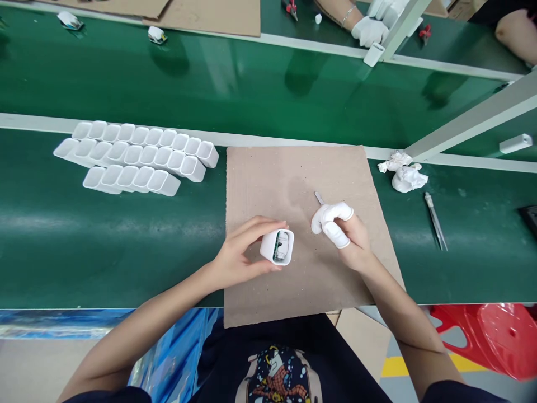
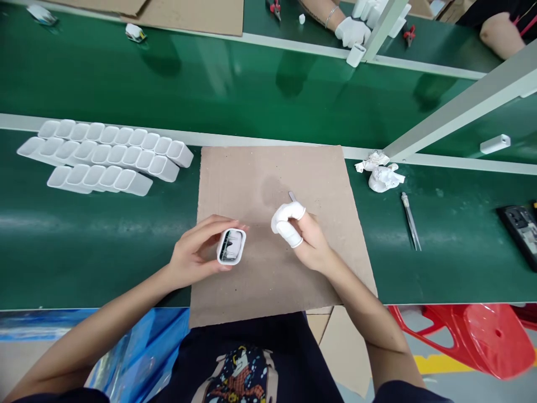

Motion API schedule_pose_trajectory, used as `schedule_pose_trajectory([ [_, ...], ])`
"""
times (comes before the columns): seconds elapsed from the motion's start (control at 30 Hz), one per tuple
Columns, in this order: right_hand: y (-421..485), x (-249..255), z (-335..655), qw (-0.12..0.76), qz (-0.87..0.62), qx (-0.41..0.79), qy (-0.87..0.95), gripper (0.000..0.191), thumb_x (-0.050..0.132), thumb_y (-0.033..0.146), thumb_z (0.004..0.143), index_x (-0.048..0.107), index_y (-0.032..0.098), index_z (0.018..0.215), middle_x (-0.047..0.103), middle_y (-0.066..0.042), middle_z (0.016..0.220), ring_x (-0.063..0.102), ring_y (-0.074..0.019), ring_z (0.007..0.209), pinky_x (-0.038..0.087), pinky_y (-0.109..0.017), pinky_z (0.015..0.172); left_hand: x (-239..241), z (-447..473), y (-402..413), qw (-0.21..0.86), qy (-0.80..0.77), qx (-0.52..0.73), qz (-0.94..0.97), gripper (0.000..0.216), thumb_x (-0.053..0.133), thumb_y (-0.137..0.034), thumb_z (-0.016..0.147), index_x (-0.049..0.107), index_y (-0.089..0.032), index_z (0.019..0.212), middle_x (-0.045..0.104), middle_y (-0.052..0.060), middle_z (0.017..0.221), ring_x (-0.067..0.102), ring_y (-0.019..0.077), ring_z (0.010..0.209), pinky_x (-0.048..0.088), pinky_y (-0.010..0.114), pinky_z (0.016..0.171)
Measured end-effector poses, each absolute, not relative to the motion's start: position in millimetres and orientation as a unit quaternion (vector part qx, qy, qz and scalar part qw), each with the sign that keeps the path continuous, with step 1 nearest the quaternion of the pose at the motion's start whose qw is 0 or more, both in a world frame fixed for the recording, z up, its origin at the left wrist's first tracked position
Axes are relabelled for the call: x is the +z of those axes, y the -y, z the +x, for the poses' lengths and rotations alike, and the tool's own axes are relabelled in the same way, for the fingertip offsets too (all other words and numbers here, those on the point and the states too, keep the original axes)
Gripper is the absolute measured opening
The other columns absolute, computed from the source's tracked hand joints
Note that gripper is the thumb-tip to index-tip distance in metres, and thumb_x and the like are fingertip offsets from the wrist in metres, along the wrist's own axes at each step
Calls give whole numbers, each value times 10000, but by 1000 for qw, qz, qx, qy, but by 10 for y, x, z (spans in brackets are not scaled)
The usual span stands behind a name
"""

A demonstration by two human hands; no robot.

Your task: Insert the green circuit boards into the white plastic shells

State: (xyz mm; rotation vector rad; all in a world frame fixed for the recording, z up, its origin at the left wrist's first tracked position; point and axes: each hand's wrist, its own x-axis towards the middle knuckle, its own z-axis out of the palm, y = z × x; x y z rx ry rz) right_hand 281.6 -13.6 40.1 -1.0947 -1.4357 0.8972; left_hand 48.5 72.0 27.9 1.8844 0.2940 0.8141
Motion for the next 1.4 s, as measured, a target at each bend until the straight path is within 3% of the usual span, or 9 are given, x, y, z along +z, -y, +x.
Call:
schedule_pose_trajectory([
  [0.23,108,417,2856,444,-523,310,658,405,385,392,1067,471,215,713,501,29,636,452,-112,543,345,-280,554,245,487,-712,647,-137,292,691,539,751,-414,850,607,-276,1351,658,112,1117,672,207,949,586,313,804],
  [0.37,76,511,2938,415,-567,259,663,476,491,455,1028,470,211,619,498,43,541,443,-101,472,323,-282,523,241,485,-709,647,-151,268,698,517,755,-393,850,616,-305,1340,649,101,1124,673,211,976,576,293,801],
  [0.6,208,676,3901,538,-676,75,497,360,617,497,944,583,229,706,628,-2,678,619,-179,691,507,-342,741,196,491,-712,633,-137,259,717,491,723,-395,878,611,-271,1340,668,119,1106,665,221,992,570,291,784],
  [0.73,374,512,4516,408,-798,-35,443,323,529,501,958,644,215,861,693,-63,780,659,-227,716,542,-378,694,170,502,-700,626,-126,263,723,484,720,-397,880,614,-258,1331,671,122,1095,665,215,961,575,293,761],
  [0.9,422,228,4856,152,-868,-141,450,250,501,287,907,700,139,875,689,-159,840,631,-319,896,486,-392,686,135,519,-707,624,-124,271,722,474,728,-406,871,632,-248,1307,677,124,1100,671,219,965,580,296,765],
  [1.0,445,113,4850,83,-860,-152,480,189,519,169,832,704,138,812,654,-161,777,571,-354,991,439,-388,691,117,524,-724,623,-137,269,722,469,720,-405,878,629,-247,1310,677,117,1106,675,218,979,581,299,790],
  [1.13,453,69,4848,14,-840,-166,516,203,498,67,766,686,144,777,616,-158,768,514,-339,972,391,-380,691,115,523,-726,619,-147,262,725,470,722,-399,877,627,-247,1311,673,117,1121,670,220,1002,587,303,807],
  [1.4,280,160,5028,-61,-804,-171,566,182,496,55,734,630,173,700,580,-124,779,484,-304,939,358,-360,695,177,532,-680,615,-148,246,735,463,739,-382,865,639,-264,1301,670,107,1144,666,208,1017,596,280,801],
])
